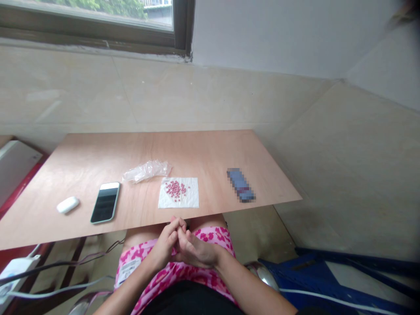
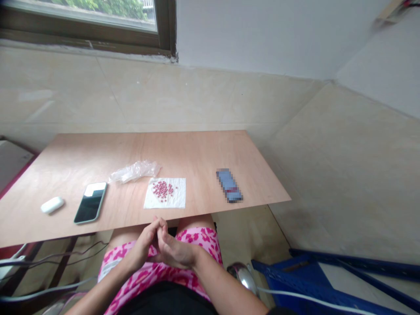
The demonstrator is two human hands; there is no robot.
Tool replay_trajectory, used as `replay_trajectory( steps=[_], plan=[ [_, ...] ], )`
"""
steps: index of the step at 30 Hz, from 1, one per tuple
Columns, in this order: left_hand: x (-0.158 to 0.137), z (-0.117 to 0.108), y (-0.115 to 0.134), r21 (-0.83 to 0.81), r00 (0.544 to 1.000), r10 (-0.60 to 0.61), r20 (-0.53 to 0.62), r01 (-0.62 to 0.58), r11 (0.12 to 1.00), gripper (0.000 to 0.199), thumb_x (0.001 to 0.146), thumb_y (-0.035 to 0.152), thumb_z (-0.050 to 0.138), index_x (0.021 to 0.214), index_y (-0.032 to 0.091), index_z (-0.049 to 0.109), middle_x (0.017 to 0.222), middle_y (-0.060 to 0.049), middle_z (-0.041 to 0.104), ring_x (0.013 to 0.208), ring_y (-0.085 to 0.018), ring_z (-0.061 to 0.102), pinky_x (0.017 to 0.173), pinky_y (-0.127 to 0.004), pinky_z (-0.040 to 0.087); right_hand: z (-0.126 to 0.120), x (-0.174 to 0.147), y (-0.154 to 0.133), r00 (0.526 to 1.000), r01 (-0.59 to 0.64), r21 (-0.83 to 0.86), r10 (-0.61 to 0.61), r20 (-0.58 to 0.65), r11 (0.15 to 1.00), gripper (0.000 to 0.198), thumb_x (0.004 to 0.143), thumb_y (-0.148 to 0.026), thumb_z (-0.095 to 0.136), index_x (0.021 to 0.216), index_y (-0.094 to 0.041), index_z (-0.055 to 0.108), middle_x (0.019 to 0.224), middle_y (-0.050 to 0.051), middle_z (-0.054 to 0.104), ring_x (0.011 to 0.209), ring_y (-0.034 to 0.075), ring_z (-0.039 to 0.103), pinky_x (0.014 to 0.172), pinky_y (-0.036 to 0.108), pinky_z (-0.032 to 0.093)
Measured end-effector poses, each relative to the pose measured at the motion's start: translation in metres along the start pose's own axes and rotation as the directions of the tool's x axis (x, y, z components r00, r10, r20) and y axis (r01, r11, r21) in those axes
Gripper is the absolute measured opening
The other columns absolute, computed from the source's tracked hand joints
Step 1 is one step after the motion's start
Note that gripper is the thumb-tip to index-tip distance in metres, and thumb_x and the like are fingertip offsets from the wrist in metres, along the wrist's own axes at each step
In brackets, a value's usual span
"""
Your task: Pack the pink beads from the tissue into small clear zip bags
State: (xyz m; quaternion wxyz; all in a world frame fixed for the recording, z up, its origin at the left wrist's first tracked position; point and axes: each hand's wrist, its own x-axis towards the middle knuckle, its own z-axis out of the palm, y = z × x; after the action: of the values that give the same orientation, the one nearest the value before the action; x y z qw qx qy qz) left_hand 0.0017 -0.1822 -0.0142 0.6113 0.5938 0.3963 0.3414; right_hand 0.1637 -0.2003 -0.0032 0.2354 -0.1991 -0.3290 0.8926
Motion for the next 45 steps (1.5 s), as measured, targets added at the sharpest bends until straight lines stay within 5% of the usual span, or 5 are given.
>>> replay_trajectory(
  steps=[6, 11, 18, 35, 45],
  plan=[
    [-0.015, 0.003, -0.003, 0.029, 0.997, 0.046, 0.059, -0.048, 0.998, 0.087, 0.083, 0.094, 0.047, 0.132, 0.023, 0.059, 0.123, -0.012, 0.065, 0.112, -0.036, 0.062, 0.099, -0.046, 0.052, -0.007, -0.006, -0.008, 0.997, 0.038, -0.059, -0.042, -0.067, 0.998, 0.102, 0.083, -0.098, 0.040, 0.156, -0.027, 0.048, 0.155, 0.017, 0.049, 0.143, 0.034, 0.046, 0.113, 0.054, 0.041],
    [-0.031, 0.016, -0.006, 0.193, 0.974, 0.095, 0.204, -0.135, 0.972, 0.100, 0.083, 0.086, 0.061, 0.160, 0.027, 0.039, 0.158, -0.019, 0.045, 0.145, -0.044, 0.044, 0.119, -0.057, 0.040, -0.008, -0.012, -0.005, 0.995, 0.032, -0.186, -0.050, -0.090, 0.982, 0.090, 0.086, -0.084, 0.061, 0.153, -0.025, 0.053, 0.145, 0.018, 0.058, 0.135, 0.036, 0.057, 0.109, 0.053, 0.047],
    [-0.031, 0.018, -0.008, 0.265, 0.977, 0.088, 0.194, -0.138, 0.954, 0.092, 0.083, 0.075, 0.072, 0.156, 0.025, 0.045, 0.146, -0.018, 0.054, 0.135, -0.042, 0.053, 0.113, -0.058, 0.047, -0.007, -0.009, 0.004, 0.972, 0.057, -0.525, -0.167, -0.165, 0.849, 0.077, 0.092, -0.064, 0.072, 0.153, -0.024, 0.049, 0.150, 0.018, 0.052, 0.142, 0.034, 0.051, 0.116, 0.054, 0.043],
    [-0.020, 0.007, -0.036, 0.343, 0.988, 0.014, 0.151, -0.065, 0.937, 0.113, 0.058, 0.048, 0.098, 0.155, 0.035, 0.042, 0.143, -0.017, 0.053, 0.127, -0.046, 0.059, 0.102, -0.062, 0.056, -0.018, 0.000, 0.015, 0.968, -0.021, -0.556, -0.123, -0.221, 0.831, 0.100, 0.082, -0.061, 0.084, 0.160, -0.024, 0.034, 0.151, 0.020, 0.049, 0.142, 0.036, 0.051, 0.116, 0.053, 0.044],
    [-0.004, 0.022, -0.079, 0.510, 0.987, -0.126, 0.096, 0.060, 0.858, 0.084, 0.065, 0.030, 0.078, 0.145, 0.020, 0.052, 0.127, -0.014, 0.065, 0.123, -0.042, 0.063, 0.111, -0.055, 0.050, -0.015, -0.001, 0.009, 0.972, -0.035, -0.531, -0.094, -0.213, 0.847, 0.101, 0.082, -0.061, 0.084, 0.160, -0.022, 0.033, 0.154, 0.022, 0.049, 0.143, 0.038, 0.050, 0.116, 0.053, 0.043]
  ],
)
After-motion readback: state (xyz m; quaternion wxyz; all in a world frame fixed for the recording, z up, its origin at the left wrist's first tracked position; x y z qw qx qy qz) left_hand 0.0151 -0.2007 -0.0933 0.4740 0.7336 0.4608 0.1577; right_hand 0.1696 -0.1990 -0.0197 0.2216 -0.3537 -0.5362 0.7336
